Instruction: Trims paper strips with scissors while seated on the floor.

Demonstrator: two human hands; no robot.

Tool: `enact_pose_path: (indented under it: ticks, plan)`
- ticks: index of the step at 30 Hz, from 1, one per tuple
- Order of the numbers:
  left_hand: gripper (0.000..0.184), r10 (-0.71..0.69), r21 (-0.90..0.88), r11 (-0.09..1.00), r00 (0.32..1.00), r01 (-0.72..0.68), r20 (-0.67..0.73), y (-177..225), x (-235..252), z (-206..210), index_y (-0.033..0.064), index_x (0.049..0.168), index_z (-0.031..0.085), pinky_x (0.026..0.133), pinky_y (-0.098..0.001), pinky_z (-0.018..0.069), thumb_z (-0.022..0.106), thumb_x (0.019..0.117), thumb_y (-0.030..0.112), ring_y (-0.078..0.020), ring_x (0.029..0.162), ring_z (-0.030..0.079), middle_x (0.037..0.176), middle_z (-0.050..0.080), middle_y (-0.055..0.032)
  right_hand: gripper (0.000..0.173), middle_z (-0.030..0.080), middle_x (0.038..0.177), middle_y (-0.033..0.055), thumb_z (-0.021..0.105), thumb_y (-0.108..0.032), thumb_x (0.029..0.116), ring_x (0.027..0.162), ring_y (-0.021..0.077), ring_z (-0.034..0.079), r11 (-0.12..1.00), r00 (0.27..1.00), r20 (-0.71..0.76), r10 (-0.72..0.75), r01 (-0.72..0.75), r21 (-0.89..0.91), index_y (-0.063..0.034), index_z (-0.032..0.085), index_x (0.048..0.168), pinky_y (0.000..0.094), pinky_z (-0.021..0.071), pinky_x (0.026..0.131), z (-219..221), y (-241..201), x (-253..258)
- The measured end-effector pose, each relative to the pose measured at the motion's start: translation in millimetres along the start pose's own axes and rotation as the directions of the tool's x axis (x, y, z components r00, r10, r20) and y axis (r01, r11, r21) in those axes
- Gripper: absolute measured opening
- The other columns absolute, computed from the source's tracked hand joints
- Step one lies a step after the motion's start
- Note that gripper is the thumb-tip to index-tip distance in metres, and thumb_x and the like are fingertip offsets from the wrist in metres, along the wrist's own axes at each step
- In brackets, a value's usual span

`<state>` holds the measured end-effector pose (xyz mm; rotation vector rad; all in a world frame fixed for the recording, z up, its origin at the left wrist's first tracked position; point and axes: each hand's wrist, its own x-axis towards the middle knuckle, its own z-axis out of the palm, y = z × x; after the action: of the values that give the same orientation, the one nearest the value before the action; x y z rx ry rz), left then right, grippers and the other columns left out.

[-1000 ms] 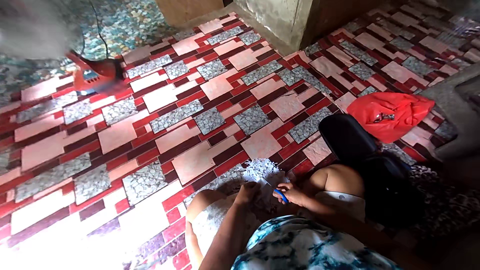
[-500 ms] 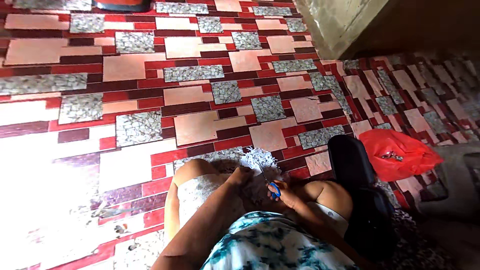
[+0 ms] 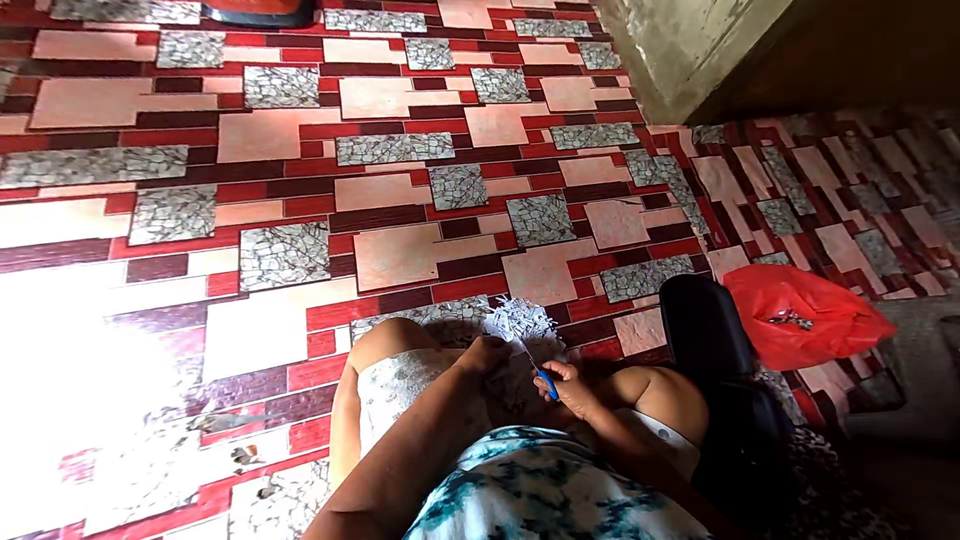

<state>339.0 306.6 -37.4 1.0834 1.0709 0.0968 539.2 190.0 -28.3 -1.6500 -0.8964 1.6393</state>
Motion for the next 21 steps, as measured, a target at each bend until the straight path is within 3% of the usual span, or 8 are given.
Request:
enact_pose_path:
  ticks: [8, 16, 21]
  plan:
    - [0.022, -0.017, -0.042, 0.999, 0.999, 0.015, -0.032, -0.9, 2.0, 0.9, -0.0010, 0.108, 0.064, 0.048, -0.0185, 0.0413, 0.056, 0.1070, 0.019, -0.0030, 0.049, 0.047, 0.072, 0.061, -0.0006, 0.020, 0.069, 0.076, 0.0023, 0.060, -0.017, 0.1014, 0.061, 0.0076, 0.063, 0.994, 0.992, 0.095, 0.085, -0.092, 0.065, -0.0005, 0.062, 0.113, 0.0198, 0.0481, 0.051, -6.1, 3.9, 2.1]
    - [0.020, -0.003, -0.040, 0.999, 1.000, 0.003, 0.004, -2.1, 2.4, 2.0, -0.0005, 0.104, 0.064, 0.047, -0.0176, 0.0400, 0.056, 0.1067, 0.017, -0.0024, 0.049, 0.047, 0.071, 0.061, 0.0003, 0.021, 0.068, 0.075, 0.0004, 0.065, -0.014, 0.0976, 0.061, 0.0061, 0.062, 0.998, 0.996, 0.068, 0.057, -0.059, 0.034, -0.0002, 0.063, 0.113, 0.0196, 0.0491, 0.053, -0.3, 0.2, 1.7]
    - [0.018, -0.021, -0.093, 0.995, 1.000, 0.020, -0.002, -1.5, 2.1, 1.5, 0.0004, 0.104, 0.063, 0.047, -0.0174, 0.0413, 0.056, 0.1064, 0.017, -0.0024, 0.049, 0.049, 0.071, 0.061, 0.0001, 0.020, 0.069, 0.075, 0.0009, 0.062, -0.012, 0.0975, 0.062, 0.0069, 0.063, 0.997, 0.996, 0.086, 0.032, -0.038, 0.070, 0.0004, 0.063, 0.113, 0.0203, 0.0498, 0.054, -1.5, 1.8, 1.9]
